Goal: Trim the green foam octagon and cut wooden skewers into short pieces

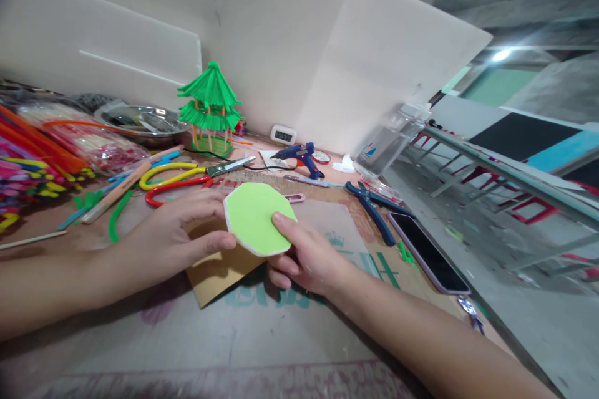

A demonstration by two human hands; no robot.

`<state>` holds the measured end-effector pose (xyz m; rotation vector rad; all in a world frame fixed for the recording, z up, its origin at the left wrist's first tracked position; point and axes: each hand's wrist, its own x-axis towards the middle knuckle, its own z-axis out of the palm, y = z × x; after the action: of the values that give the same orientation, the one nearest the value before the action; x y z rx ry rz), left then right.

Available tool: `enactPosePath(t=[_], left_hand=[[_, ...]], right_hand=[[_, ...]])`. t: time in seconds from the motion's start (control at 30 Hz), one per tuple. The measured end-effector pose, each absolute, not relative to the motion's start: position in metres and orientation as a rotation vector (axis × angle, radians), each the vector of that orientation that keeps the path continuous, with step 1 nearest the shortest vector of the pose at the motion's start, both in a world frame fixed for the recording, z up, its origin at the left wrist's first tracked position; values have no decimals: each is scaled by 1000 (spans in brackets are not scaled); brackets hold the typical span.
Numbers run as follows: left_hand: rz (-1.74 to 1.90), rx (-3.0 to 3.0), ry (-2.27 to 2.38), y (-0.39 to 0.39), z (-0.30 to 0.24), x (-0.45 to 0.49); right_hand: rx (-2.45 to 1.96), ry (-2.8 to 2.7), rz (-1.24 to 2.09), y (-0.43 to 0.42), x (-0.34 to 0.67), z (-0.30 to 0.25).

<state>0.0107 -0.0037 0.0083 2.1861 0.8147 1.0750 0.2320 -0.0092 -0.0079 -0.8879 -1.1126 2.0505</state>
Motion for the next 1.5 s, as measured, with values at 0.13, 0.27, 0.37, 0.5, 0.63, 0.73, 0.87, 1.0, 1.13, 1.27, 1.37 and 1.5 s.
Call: enactPosePath(t=[0.13,0.27,0.37,0.5,0.63,0.73,0.87,1.0,1.13,1.27,1.37,1.5], left_hand=[[1000,2041,844,-5,10,12],[958,2001,825,-5,11,11],[956,1971,829,-4,8,12],[955,1933,916,-4,3,15],[922,1963,974,-6,4,16],[933,1986,888,-8,6,15],[947,2028,864,-6,7,14],[967,2006,862,-5,8,13],[945,1977,934,-9,10,13],[937,2052,969,-10,9,15],[934,2144,954,-6,7,13],[819,2526,960,-1,3,7]], right_hand=[[-862,-1131,2059,-9,232,-6],[-858,-1118,2041,-9,231,-7],[-862,-1110,2064,-9,231,-8],[-889,-1153,2090,-9,231,-11],[-903,-1168,2062,-9,231,-10],[-929,-1160,2051,-8,231,-9],[-915,-1164,2057,-8,231,-10],[-901,-1194,2049,-9,231,-11],[-878,-1239,1959,-11,227,-10],[-901,-1266,1829,-12,224,-9],[-980,-1269,1685,-12,226,-4],[-1078,-1262,1368,-5,235,7]])
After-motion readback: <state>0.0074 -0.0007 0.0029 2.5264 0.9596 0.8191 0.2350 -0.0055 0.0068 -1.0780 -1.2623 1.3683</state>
